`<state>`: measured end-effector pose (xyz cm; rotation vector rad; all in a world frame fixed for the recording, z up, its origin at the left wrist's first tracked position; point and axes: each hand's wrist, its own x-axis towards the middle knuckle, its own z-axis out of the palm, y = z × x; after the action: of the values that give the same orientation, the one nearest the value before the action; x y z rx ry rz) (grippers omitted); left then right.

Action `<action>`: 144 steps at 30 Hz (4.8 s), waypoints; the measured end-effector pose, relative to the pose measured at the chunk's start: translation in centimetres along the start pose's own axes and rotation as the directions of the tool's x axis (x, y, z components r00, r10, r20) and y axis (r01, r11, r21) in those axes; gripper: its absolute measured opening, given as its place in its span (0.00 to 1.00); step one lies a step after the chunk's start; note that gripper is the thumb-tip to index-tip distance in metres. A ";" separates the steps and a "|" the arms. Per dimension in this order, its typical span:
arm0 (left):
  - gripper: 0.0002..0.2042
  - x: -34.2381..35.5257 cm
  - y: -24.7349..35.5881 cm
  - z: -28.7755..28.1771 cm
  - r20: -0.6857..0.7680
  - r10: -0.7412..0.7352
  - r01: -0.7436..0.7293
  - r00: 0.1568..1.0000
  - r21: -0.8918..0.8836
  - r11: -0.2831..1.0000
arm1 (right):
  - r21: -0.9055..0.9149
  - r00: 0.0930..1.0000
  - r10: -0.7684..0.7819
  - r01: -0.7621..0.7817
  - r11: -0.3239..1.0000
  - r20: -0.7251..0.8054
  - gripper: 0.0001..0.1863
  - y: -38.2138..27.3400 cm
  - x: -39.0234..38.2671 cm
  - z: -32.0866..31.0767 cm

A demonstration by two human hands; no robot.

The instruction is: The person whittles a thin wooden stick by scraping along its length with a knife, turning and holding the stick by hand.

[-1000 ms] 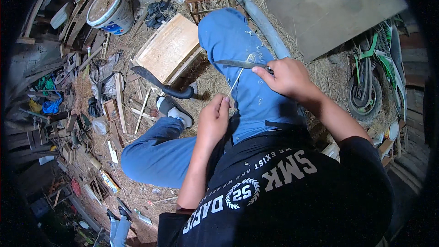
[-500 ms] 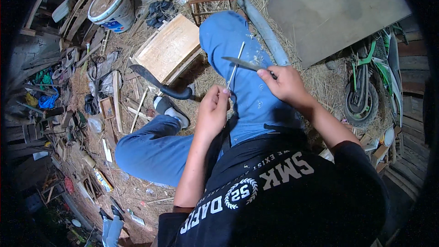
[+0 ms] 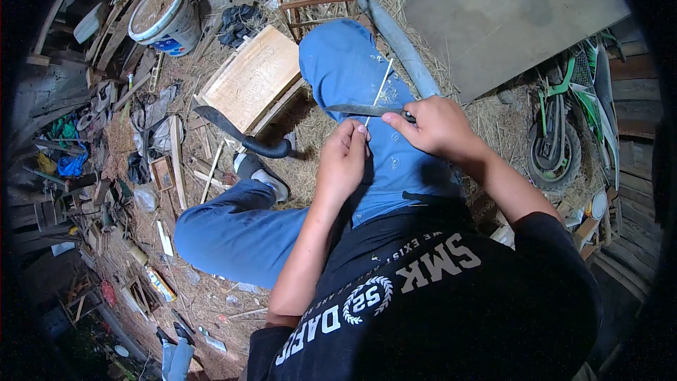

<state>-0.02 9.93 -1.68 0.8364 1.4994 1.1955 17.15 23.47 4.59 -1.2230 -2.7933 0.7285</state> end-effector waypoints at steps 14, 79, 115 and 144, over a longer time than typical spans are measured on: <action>0.12 -3.7 -0.6 -1.6 -0.040 -0.001 0.008 0.999 0.182 0.983 | -0.024 0.998 0.052 -0.053 0.998 -0.030 0.36 0.8 0.7 0.1; 0.11 -8.0 0.9 -5.2 -0.005 -0.169 0.163 0.986 -0.246 0.955 | 0.100 0.992 0.127 -0.126 0.987 -0.001 0.38 2.3 0.1 -0.8; 0.07 -2.4 8.2 -4.6 -0.553 0.230 -0.567 0.801 -0.577 0.588 | 0.994 0.995 0.067 -0.081 0.078 0.076 0.10 -3.9 -0.6 -1.2; 0.04 -6.9 11.2 -8.5 -0.131 0.611 -0.267 0.780 0.814 0.516 | 0.964 0.965 0.212 0.097 0.249 -0.152 0.05 -0.7 0.8 -3.0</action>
<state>-7.15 4.31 11.13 1.7373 2.3052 1.1166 16.63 24.88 7.41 -0.9467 -1.3971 1.7578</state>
